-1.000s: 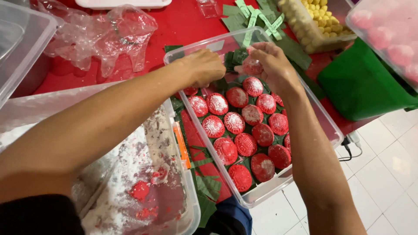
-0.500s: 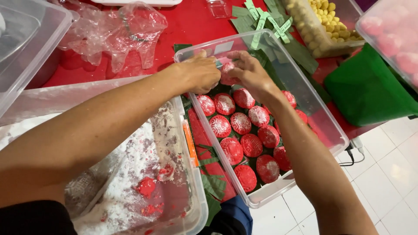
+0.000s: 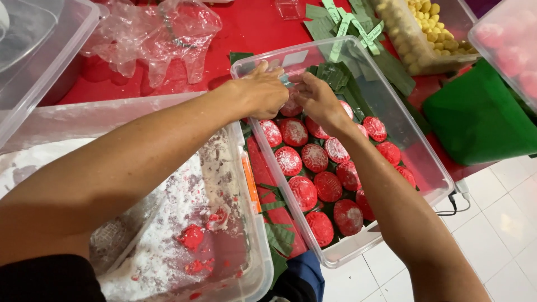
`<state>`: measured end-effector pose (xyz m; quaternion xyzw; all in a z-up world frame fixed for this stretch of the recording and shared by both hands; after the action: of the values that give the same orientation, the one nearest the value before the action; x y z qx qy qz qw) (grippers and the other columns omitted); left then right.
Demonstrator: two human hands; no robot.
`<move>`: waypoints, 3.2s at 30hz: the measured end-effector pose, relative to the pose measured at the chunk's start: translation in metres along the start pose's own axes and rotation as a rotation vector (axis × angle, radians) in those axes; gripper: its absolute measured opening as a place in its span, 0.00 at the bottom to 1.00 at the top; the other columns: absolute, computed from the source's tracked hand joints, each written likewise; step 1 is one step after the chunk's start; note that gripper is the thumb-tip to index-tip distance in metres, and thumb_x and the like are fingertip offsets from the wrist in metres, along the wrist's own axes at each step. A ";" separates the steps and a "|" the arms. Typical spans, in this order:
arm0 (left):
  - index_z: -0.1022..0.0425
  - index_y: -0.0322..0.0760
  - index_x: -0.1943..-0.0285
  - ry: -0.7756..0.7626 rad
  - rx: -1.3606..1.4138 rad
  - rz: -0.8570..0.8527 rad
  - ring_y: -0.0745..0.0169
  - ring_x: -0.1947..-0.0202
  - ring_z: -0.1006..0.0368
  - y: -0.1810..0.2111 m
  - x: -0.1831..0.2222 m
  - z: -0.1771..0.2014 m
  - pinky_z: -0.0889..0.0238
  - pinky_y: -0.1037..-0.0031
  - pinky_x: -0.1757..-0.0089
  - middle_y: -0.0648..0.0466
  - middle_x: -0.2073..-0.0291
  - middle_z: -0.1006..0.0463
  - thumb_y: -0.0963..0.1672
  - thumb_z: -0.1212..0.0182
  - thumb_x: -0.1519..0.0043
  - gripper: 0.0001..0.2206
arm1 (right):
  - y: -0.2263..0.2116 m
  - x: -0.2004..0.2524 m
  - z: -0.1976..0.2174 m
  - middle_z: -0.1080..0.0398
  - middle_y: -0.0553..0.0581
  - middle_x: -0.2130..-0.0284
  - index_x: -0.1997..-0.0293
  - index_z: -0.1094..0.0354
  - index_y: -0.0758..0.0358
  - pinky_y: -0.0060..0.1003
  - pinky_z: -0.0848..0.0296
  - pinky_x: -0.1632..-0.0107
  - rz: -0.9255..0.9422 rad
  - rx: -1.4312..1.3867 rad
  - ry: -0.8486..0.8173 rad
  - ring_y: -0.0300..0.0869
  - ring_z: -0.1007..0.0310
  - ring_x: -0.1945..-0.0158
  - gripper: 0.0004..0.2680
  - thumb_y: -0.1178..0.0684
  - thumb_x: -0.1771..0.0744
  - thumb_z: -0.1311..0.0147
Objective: Molding red dough into traditional cakes using a wooden mold and by hand, then coating them with flour and arranging them in a tray
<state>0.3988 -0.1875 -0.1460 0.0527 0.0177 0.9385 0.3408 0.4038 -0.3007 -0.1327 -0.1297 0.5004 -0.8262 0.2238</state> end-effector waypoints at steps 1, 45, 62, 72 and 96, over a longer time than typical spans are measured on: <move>0.16 0.38 0.63 -0.001 0.004 0.001 0.34 0.39 0.32 0.000 0.000 -0.001 0.50 0.39 0.41 0.40 0.61 0.16 0.43 0.42 0.45 0.09 | 0.002 0.000 -0.001 0.31 0.60 0.57 0.37 0.37 0.68 0.45 0.24 0.47 -0.003 0.000 -0.003 0.41 0.29 0.51 0.15 0.64 0.32 0.49; 0.18 0.23 0.57 0.774 0.047 0.068 0.61 0.82 0.41 0.041 0.387 0.081 0.44 0.72 0.80 0.42 0.71 0.25 0.30 0.40 0.41 0.09 | -0.174 0.153 -0.236 0.22 0.60 0.61 0.53 0.26 0.62 0.37 0.13 0.74 0.430 0.829 -0.946 0.45 0.18 0.75 0.08 0.51 0.33 0.43; 0.23 0.27 0.53 0.982 0.118 -0.043 0.53 0.65 0.39 0.053 0.402 0.069 0.42 0.61 0.60 0.48 0.66 0.33 0.32 0.39 0.39 0.08 | -0.202 0.161 -0.247 0.24 0.52 0.45 0.51 0.24 0.57 0.40 0.17 0.56 0.579 0.720 -1.018 0.49 0.19 0.53 0.11 0.57 0.37 0.43; 0.27 0.34 0.59 0.758 0.112 0.055 0.47 0.62 0.34 0.049 0.391 0.058 0.38 0.60 0.60 0.46 0.62 0.29 0.37 0.35 0.42 0.06 | -0.174 0.174 -0.262 0.21 0.57 0.67 0.67 0.25 0.65 0.42 0.16 0.53 0.762 0.843 -0.943 0.45 0.22 0.67 0.05 0.67 0.40 0.38; 0.21 0.40 0.63 0.405 -0.022 0.238 0.62 0.88 0.34 0.041 0.363 0.048 0.37 0.70 0.79 0.52 0.80 0.23 0.39 0.35 0.49 0.07 | -0.156 0.217 -0.267 0.27 0.52 0.64 0.70 0.34 0.57 0.25 0.16 0.64 1.284 1.079 -0.789 0.39 0.24 0.56 0.07 0.65 0.38 0.40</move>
<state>0.1013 0.0139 -0.0639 -0.1387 0.0692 0.9636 0.2178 0.0616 -0.1411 -0.1213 0.0222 -0.0888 -0.5608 0.8229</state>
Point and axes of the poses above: each hand's wrist, its own x-axis away from the middle knuckle, its own z-axis out of the back of the hand, y = z × x, the point moved 7 cm from there along -x, towards the middle knuckle
